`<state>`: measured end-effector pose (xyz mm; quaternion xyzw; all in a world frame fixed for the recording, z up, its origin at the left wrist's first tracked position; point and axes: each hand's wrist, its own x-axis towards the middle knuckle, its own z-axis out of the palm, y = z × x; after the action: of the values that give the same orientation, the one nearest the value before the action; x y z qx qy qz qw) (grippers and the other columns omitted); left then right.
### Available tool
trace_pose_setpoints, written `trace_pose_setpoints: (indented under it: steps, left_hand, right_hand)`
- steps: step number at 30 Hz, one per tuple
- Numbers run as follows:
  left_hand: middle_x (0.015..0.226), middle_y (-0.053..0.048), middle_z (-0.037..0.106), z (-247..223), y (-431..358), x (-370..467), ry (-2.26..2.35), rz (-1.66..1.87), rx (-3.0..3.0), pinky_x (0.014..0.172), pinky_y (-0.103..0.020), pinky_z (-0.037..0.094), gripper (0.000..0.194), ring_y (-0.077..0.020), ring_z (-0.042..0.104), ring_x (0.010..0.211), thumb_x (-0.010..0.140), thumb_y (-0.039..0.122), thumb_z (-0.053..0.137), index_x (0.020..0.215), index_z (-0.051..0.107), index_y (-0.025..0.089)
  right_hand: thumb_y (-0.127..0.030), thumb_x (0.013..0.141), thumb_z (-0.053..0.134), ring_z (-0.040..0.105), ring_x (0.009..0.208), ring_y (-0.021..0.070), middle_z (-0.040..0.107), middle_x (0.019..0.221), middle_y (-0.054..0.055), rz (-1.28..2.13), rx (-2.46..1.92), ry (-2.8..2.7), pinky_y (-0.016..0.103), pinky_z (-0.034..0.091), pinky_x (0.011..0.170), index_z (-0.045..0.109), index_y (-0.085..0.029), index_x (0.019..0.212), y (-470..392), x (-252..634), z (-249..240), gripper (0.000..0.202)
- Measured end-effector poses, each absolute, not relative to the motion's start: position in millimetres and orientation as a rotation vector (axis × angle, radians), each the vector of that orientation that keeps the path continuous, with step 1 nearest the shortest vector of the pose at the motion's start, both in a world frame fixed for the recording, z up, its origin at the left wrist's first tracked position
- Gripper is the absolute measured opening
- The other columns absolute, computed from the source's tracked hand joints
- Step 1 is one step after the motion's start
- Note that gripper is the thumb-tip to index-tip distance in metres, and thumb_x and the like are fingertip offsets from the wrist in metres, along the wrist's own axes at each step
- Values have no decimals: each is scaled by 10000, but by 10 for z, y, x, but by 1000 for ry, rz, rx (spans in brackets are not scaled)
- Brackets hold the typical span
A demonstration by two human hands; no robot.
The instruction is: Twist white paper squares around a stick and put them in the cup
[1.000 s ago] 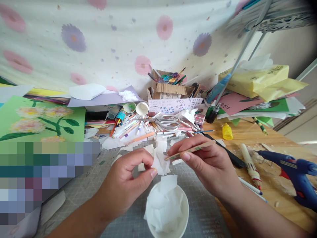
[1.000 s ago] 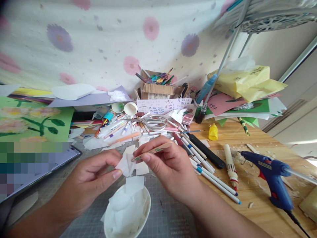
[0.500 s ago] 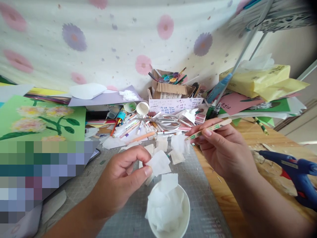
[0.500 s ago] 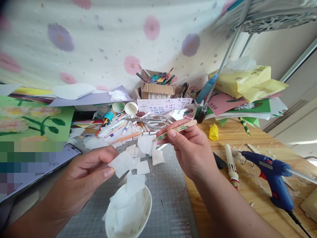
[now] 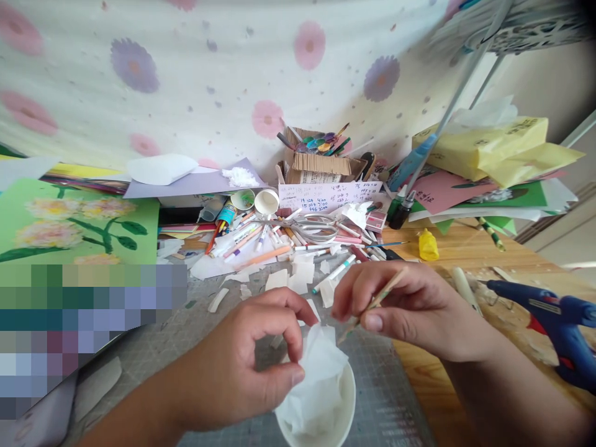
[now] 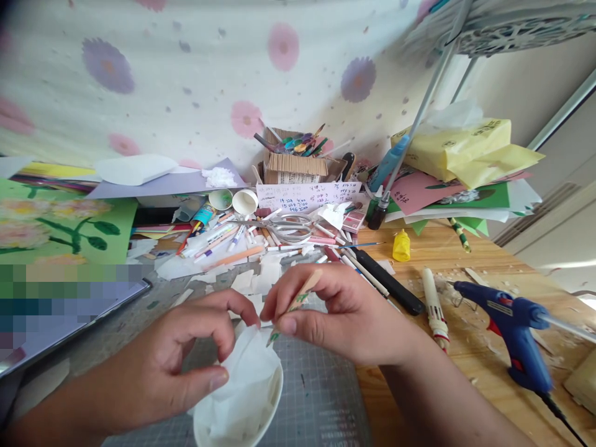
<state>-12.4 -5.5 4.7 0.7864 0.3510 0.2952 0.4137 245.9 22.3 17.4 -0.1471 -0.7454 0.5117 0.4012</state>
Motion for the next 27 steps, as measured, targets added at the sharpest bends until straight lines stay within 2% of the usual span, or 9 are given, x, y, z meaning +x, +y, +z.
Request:
trace_pose_setpoints:
  steps: [3,6,12,18,24,27]
  left_hand:
    - [1136,26,699,55,-49,-139,830,732,2012,913,-260,491,165,-176,691,1030,755,142,797,799,668,236]
    - [1084,2,725,83,-30,-141,719,785,2013,911,-272,513,94,-182,701,1004,814,192,776,868,715,240]
    - [1019,-35,783,109,-14,-114,583,842,2035,952,-326,520,141,-212,705,1008,840,149,745,954,777,225]
    - [1042,-46,728,103,-56,-112,747,746,2110,860,-286,522,138,-195,700,969,842,143,707,889,811,220]
    - [929,-2,741,40,-7,-111,876,890,1907,814,-276,506,164,-178,699,895,909,168,634,808,739,242]
    - [865,12,726,2,22,-124,964,969,1779,784,-282,481,168,-177,663,848,936,203,621,815,728,249]
  right_hand:
    - [-70,938,705,700,963,177,731,957,28,1208,-433,-1811,320,568,840,717,-209,932,267,2439,139,140]
    - [-60,932,704,701,973,170,725,959,24,1131,-496,-1828,313,562,852,708,-212,917,282,2397,111,152]
    - [-60,920,710,698,988,166,733,1010,78,1139,-456,-1972,293,546,871,698,-167,882,246,2377,155,114]
    - [-98,903,750,709,1030,189,717,1101,105,1065,-425,-2164,331,544,933,698,-163,835,214,2331,177,107]
    - [-83,852,781,654,1215,259,623,1330,148,1073,-569,-2318,417,491,1066,746,-161,822,189,2299,122,91]
    - [-78,862,774,636,1248,245,660,1257,128,1156,-519,-2199,392,484,1065,742,-169,819,201,2300,116,106]
